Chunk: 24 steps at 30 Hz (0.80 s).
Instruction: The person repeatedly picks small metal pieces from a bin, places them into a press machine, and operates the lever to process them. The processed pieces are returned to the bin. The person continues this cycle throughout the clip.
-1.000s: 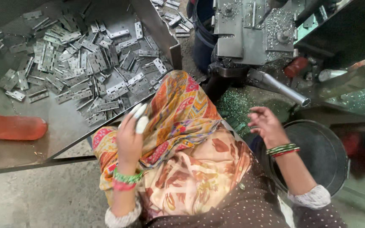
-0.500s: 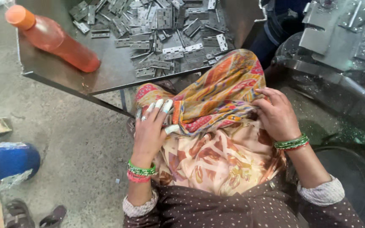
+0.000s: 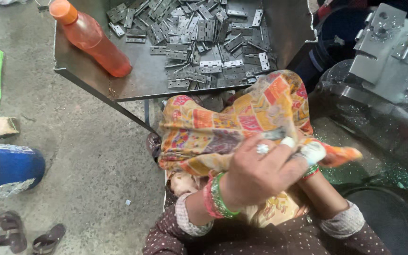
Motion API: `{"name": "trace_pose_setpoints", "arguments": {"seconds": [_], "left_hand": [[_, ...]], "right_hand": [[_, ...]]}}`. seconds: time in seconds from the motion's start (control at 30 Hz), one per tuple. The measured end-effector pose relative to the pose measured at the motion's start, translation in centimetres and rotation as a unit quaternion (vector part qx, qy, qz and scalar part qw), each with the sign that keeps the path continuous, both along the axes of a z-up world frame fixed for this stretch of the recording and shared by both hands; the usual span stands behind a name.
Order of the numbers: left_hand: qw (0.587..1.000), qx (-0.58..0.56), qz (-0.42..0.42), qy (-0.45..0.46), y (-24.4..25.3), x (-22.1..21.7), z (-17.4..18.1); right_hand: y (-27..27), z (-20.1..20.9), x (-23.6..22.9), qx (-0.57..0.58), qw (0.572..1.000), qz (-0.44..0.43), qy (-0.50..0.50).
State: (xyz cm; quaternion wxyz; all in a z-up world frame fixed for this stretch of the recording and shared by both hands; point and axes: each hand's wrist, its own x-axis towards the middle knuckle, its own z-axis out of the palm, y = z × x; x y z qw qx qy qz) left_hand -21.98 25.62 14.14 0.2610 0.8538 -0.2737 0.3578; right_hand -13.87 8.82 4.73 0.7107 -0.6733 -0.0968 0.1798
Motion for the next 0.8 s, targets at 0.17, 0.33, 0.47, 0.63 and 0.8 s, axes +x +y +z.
{"name": "trace_pose_setpoints", "arguments": {"seconds": [0.17, 0.33, 0.47, 0.63, 0.8], "left_hand": [[0.999, -0.048, -0.011, -0.022, -2.2, 3.2, 2.5], [0.992, -0.100, -0.066, -0.039, -6.6, 6.7, 2.1], [0.983, -0.108, -0.130, -0.074, -13.4, 3.3, 1.5], [0.966, -0.024, -0.232, 0.109, -18.8, -1.0, -0.9], [0.920, 0.128, -0.343, 0.140, -14.7, -1.8, -5.1]], "right_hand": [[-5.6, -0.1, 5.1, 0.174, 0.982, -0.071, 0.008], [-22.1, -1.7, 8.3, 0.021, 0.939, -0.292, -0.178], [-32.8, -10.1, 0.3, -0.246, 0.880, -0.405, -0.037], [-33.3, -20.4, -12.5, -0.424, 0.844, -0.275, 0.178], [-30.2, -23.2, -18.6, -0.411, 0.875, -0.192, 0.171]]}}
